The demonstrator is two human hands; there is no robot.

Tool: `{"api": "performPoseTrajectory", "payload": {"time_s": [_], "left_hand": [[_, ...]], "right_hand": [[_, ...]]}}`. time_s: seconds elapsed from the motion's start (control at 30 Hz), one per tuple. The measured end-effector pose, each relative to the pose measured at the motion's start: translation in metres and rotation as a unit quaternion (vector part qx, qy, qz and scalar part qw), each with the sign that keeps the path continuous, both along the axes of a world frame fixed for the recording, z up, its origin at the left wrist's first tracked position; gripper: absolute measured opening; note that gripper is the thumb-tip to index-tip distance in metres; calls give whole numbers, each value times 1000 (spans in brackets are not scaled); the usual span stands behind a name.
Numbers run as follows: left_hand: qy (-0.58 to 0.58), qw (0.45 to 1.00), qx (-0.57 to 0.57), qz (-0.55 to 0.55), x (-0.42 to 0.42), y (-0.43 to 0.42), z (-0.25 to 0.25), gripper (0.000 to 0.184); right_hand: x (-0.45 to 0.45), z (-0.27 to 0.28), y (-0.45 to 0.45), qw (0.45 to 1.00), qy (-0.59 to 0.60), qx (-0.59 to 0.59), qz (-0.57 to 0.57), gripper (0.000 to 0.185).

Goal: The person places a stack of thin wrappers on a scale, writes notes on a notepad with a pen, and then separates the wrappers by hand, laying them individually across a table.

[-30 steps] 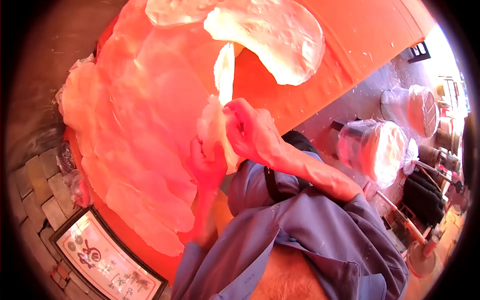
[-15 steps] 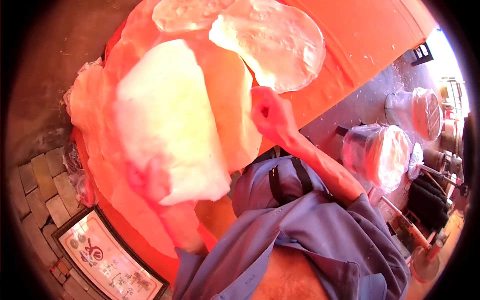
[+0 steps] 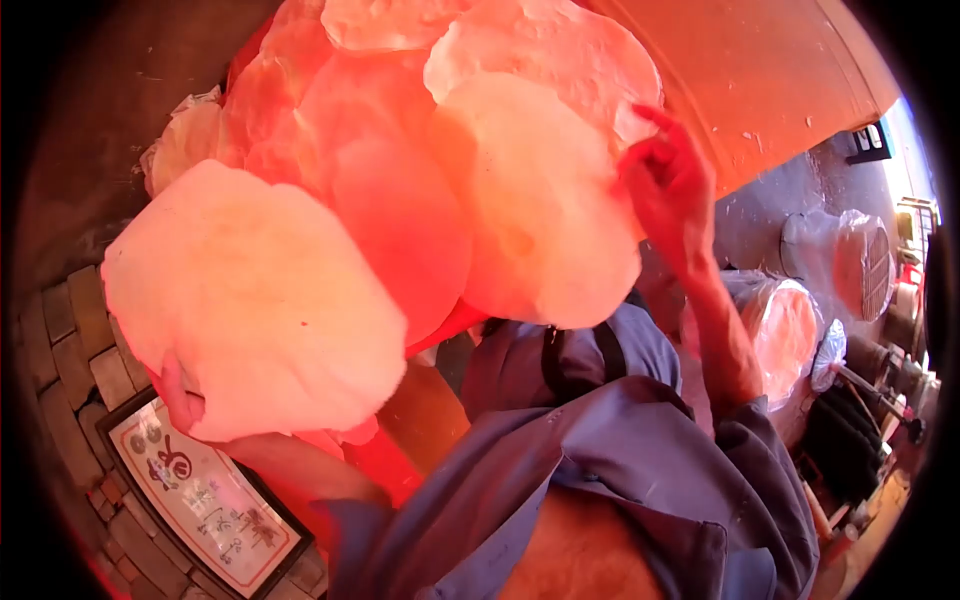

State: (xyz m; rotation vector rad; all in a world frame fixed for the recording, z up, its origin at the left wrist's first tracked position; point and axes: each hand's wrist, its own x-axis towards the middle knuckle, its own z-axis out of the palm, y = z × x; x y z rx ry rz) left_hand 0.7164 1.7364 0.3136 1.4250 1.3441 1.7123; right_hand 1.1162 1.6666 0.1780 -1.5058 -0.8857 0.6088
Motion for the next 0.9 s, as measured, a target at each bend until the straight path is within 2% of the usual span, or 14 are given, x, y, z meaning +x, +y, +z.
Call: {"api": "performPoseTrajectory", "payload": {"time_s": [0.07, 0.13, 0.17, 0.2, 0.23, 0.33, 0.4, 0.47, 0.6, 0.67, 0.7, 0.77, 0.83, 0.9], "left_hand": [[-17, 995, -72, 63, 31, 19, 30, 45], [135, 991, -18, 16, 29, 28, 39, 44], [199, 980, 13, -5, 25, 36, 41, 44], [142, 989, -19, -32, 34, 43, 49, 42], [83, 994, -51, -55, 43, 50, 56, 41], [123, 976, -75, -162, 59, 75, 59, 38], [107, 981, -84, -139, 105, 69, 38, 42], [145, 954, -127, -229, 158, 65, -3, 40], [267, 836, -227, -423, 247, 28, -124, 38], [360, 780, -229, -458, 260, 5, -172, 37], [419, 744, -221, -471, 262, -3, -191, 56], [462, 775, -143, -407, 268, -21, -217, 56], [463, 798, -121, -365, 268, -28, -223, 54], [425, 824, -149, -345, 263, -25, -215, 50]], "right_hand": [[34, 9, 25, 998, -36, 43, 27, 41], [58, 46, 41, 985, -166, 15, 44, 41], [69, 64, 43, 993, -83, 64, 62, 43], [81, 80, 47, 990, -1, 114, 81, 45], [97, 89, 52, 989, -48, 132, 56, 50], [125, 125, 56, 977, -146, 151, -14, 59], [140, 149, 57, 964, -200, 170, -46, 59], [146, 164, 60, 946, -266, 179, -45, 56], [144, 173, 72, 923, -353, 153, 20, 49], [136, 173, 87, 901, -401, 161, 31, 42], [131, 173, 94, 889, -424, 165, 36, 39], [123, 168, 111, 849, -476, 228, 31, 32], [129, 177, 118, 875, -357, 267, 187, 26], [158, 188, 135, 848, -158, 316, 396, 20]]}}
